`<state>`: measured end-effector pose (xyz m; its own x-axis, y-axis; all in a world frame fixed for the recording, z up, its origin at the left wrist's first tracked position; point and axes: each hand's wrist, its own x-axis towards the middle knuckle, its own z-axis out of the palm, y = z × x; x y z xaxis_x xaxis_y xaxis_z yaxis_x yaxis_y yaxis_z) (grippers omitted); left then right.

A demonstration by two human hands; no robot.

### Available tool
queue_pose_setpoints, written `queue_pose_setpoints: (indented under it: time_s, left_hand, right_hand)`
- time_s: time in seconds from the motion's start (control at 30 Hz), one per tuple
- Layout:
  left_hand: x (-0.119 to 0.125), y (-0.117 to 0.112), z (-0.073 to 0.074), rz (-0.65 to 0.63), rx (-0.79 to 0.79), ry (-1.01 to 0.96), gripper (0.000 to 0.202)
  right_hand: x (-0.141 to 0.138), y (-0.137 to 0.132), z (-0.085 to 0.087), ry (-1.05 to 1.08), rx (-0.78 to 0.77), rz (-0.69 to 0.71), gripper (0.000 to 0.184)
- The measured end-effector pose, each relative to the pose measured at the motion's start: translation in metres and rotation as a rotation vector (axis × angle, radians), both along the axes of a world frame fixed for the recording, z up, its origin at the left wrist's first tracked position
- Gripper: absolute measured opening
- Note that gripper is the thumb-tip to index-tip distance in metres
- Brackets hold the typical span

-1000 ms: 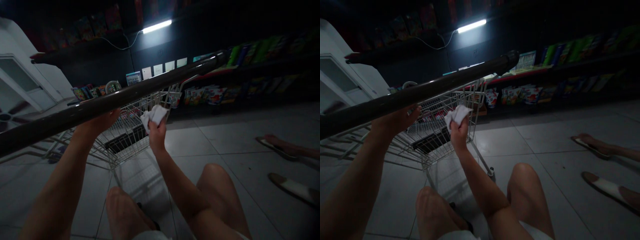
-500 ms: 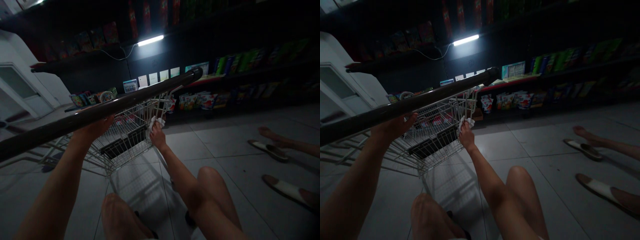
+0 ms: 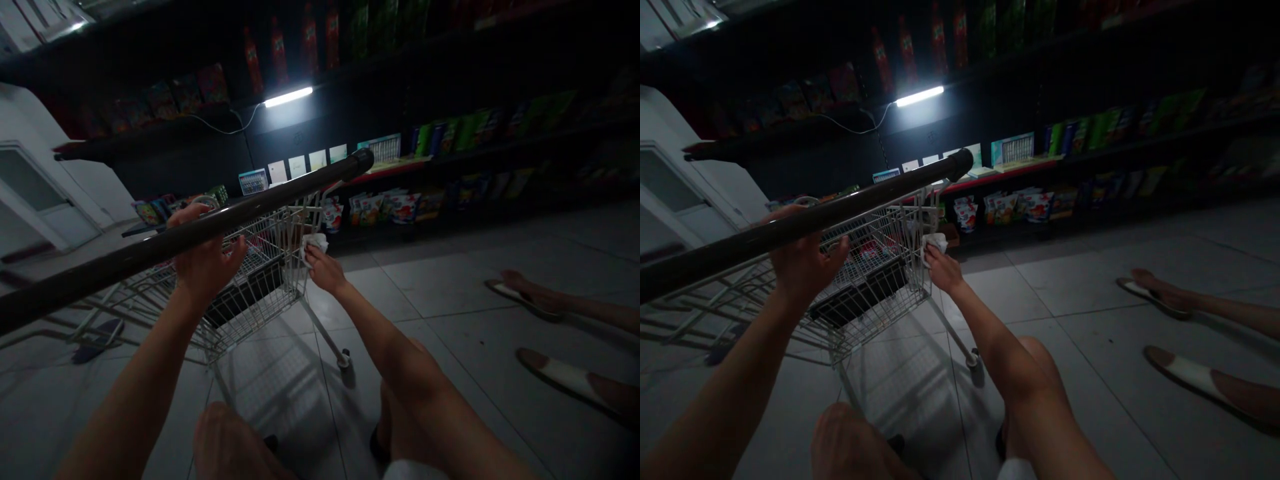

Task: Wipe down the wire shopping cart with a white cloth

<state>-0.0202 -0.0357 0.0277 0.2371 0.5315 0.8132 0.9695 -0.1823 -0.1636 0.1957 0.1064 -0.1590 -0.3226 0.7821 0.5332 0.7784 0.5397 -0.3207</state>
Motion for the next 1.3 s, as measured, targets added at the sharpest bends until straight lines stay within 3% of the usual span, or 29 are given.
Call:
queue_pose_setpoints:
  time_s: [0.03, 0.1, 0.23, 0.3, 0.37, 0.43, 0.5, 0.6, 0.67, 0.8, 0.97, 1.07, 1.2, 1.3]
  left_hand:
    - [0.009, 0.005, 0.000, -0.034, -0.038, 0.020, 0.047]
    - [0.028, 0.019, 0.002, -0.097, -0.117, 0.051, 0.047]
    - [0.072, 0.057, 0.015, -0.182, -0.198, 0.080, 0.041]
    - [0.092, 0.079, 0.021, -0.216, -0.211, 0.088, 0.039]
    - [0.109, 0.100, 0.024, -0.235, -0.238, 0.104, 0.039]
    - [0.122, 0.120, 0.024, -0.239, -0.280, 0.129, 0.039]
    - [0.130, 0.135, 0.023, -0.216, -0.346, 0.122, 0.038]
    - [0.136, 0.149, 0.019, -0.158, -0.382, 0.044, 0.039]
    - [0.137, 0.154, 0.017, -0.124, -0.352, 0.004, 0.041]
    - [0.138, 0.158, 0.016, -0.072, -0.337, 0.008, 0.037]
    - [0.138, 0.151, 0.017, -0.003, -0.354, 0.002, 0.035]
    - [0.137, 0.141, 0.017, 0.023, -0.355, 0.011, 0.035]
    - [0.131, 0.127, 0.018, 0.039, -0.350, 0.037, 0.033]
    - [0.122, 0.116, 0.018, 0.032, -0.366, 0.079, 0.032]
  right_hand:
    - [0.002, -0.005, 0.002, 0.017, -0.009, 0.011, 0.056]
    - [0.006, -0.013, 0.021, 0.107, 0.079, -0.013, 0.054]
    - [0.017, -0.009, 0.092, 0.290, 0.385, -0.089, 0.056]
    - [0.018, 0.004, 0.120, 0.319, 0.417, -0.118, 0.058]
    - [0.015, 0.019, 0.132, 0.306, 0.384, -0.128, 0.059]
    - [0.013, 0.028, 0.128, 0.270, 0.325, -0.134, 0.060]
    - [0.014, 0.028, 0.112, 0.218, 0.242, -0.149, 0.063]
    - [0.025, 0.011, 0.087, 0.166, 0.128, -0.120, 0.059]
    - [0.036, -0.005, 0.080, 0.216, 0.179, -0.129, 0.054]
    - [0.050, -0.021, 0.098, 0.290, 0.448, -0.203, 0.054]
    - [0.056, 0.006, 0.130, 0.196, 0.409, -0.212, 0.057]
    - [0.055, 0.018, 0.129, 0.167, 0.363, -0.175, 0.062]
    - [0.059, 0.015, 0.113, 0.194, 0.245, 0.031, 0.052]
    - [0.075, 0.011, 0.107, 0.492, 0.315, 0.057, 0.040]
